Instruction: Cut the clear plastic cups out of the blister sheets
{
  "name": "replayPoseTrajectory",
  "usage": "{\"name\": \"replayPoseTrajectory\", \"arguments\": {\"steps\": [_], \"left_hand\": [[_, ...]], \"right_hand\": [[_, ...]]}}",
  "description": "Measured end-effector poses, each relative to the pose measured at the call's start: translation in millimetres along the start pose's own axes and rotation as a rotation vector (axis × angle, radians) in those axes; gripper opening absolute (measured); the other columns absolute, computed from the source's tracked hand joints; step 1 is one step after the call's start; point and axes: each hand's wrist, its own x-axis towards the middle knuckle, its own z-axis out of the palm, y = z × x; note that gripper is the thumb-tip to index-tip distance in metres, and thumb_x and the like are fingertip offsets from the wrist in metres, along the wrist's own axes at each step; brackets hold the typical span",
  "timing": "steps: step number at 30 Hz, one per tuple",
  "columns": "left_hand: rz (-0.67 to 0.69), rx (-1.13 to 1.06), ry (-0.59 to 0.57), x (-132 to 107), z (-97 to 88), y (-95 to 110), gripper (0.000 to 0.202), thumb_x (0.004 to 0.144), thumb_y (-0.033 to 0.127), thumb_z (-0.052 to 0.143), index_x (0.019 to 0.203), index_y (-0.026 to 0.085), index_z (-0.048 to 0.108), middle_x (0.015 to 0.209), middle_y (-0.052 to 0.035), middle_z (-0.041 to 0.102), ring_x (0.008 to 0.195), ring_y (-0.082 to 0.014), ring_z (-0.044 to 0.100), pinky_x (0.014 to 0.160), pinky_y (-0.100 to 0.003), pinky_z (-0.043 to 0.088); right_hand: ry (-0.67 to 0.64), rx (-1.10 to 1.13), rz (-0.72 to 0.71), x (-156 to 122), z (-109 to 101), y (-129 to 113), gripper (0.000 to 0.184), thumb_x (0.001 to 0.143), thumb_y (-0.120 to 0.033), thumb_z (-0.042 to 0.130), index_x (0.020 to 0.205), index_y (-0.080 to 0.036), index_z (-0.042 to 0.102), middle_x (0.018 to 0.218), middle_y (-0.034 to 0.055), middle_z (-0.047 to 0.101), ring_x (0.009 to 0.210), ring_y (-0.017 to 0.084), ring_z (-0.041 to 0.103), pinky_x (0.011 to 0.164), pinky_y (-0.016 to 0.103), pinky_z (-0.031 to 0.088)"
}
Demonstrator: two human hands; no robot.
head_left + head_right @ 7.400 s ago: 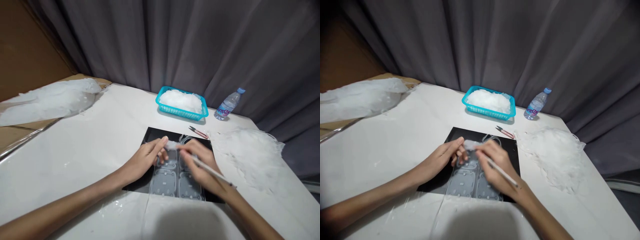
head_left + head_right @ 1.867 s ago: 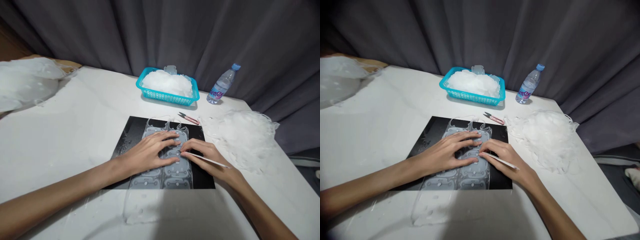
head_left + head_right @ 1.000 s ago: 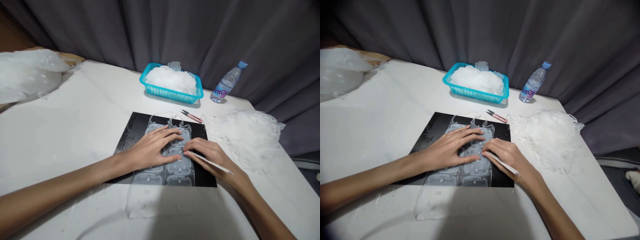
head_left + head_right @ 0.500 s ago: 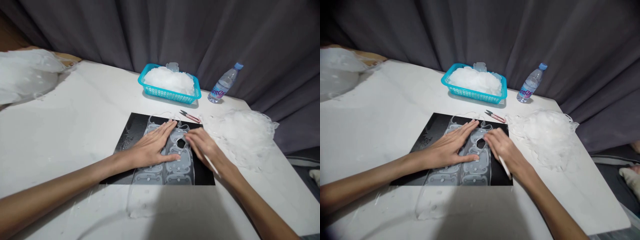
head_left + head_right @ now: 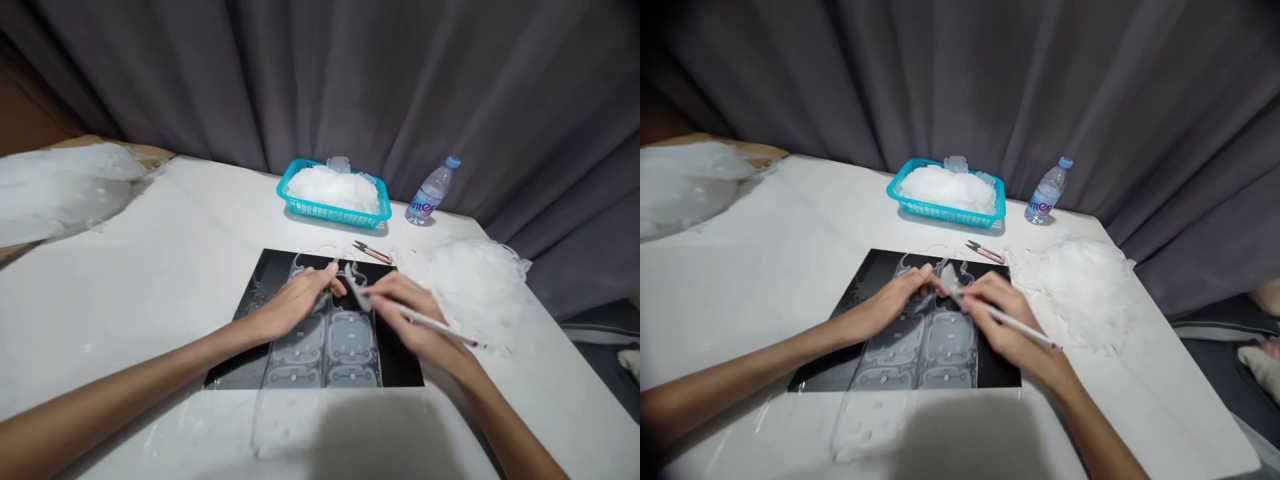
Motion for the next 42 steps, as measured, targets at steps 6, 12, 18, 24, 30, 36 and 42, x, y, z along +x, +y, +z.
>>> {"name": "replayPoseTrajectory", "arguments": {"steps": [6,12,18,24,30,36,42], "left_hand": [[0.067,0.011,-0.073,3,-2.3,-9,0.041,0.097,0.060,0.062,0.119,0.027,0.073,0.122,-0.0049,0.073,0.107,-0.0256,0.064,0.093,-0.039,0.048],[0.018,0.027,-0.014,-3,2.2,-12,0.039,0.095,0.059,0.066,0.112,0.024,0.069,0.106,-0.0021,0.073,0.085,-0.0201,0.062,0.074,-0.030,0.043],[0.097,-0.001,0.002,-1,2.3,-12,0.038,0.100,0.058,0.058,0.097,0.020,0.064,0.082,0.0007,0.064,0.075,-0.0167,0.058,0.067,-0.027,0.042],[0.512,0.395,0.053,-23,12.9,-2,0.030,0.109,0.025,0.041,0.096,0.021,0.068,0.100,-0.0090,0.076,0.094,-0.0232,0.069,0.085,-0.037,0.053],[0.268,0.061,0.028,-24,9.5,-2,0.023,0.108,0.042,0.051,0.107,0.022,0.064,0.089,-0.0037,0.076,0.071,-0.0161,0.068,0.063,-0.028,0.052],[-0.113,-0.477,-0.031,2,-4.5,-8,0.040,0.094,0.059,0.068,0.104,0.020,0.063,0.067,0.0037,0.058,0.054,-0.0102,0.048,0.049,-0.022,0.033],[-0.277,-0.949,-0.132,6,-11.1,-6,0.052,0.095,0.064,0.062,0.114,0.016,0.064,0.103,-0.0115,0.076,0.098,-0.0240,0.072,0.095,-0.040,0.054]], "right_hand": [[-0.038,0.007,-0.008,1,-2,8,0.043,0.111,-0.043,0.040,0.110,-0.029,0.080,0.106,0.0068,0.065,0.107,0.023,0.060,0.103,0.045,0.048],[0.063,-0.143,-0.036,17,18,42,0.041,0.112,-0.042,0.036,0.111,-0.025,0.073,0.116,0.0092,0.063,0.118,0.025,0.057,0.107,0.046,0.045],[-0.037,-0.119,0.043,23,38,32,0.025,0.103,-0.042,0.061,0.091,-0.023,0.071,0.094,0.0042,0.070,0.093,0.023,0.057,0.086,0.039,0.046],[0.062,-0.254,0.071,28,41,42,0.023,0.103,-0.031,0.058,0.083,-0.022,0.063,0.089,0.0052,0.067,0.092,0.024,0.058,0.086,0.040,0.045],[0.237,-0.519,0.069,32,36,69,0.018,0.105,-0.027,0.047,0.092,-0.022,0.058,0.103,0.0128,0.066,0.104,0.030,0.058,0.095,0.048,0.046],[0.313,-0.412,-0.008,16,14,49,0.015,0.107,-0.031,0.050,0.106,-0.022,0.062,0.104,0.0095,0.066,0.102,0.027,0.059,0.092,0.043,0.047],[-0.157,-0.353,-0.138,-8,27,21,0.016,0.102,-0.037,0.065,0.102,-0.021,0.061,0.097,0.0053,0.065,0.093,0.024,0.056,0.083,0.038,0.048]]}}
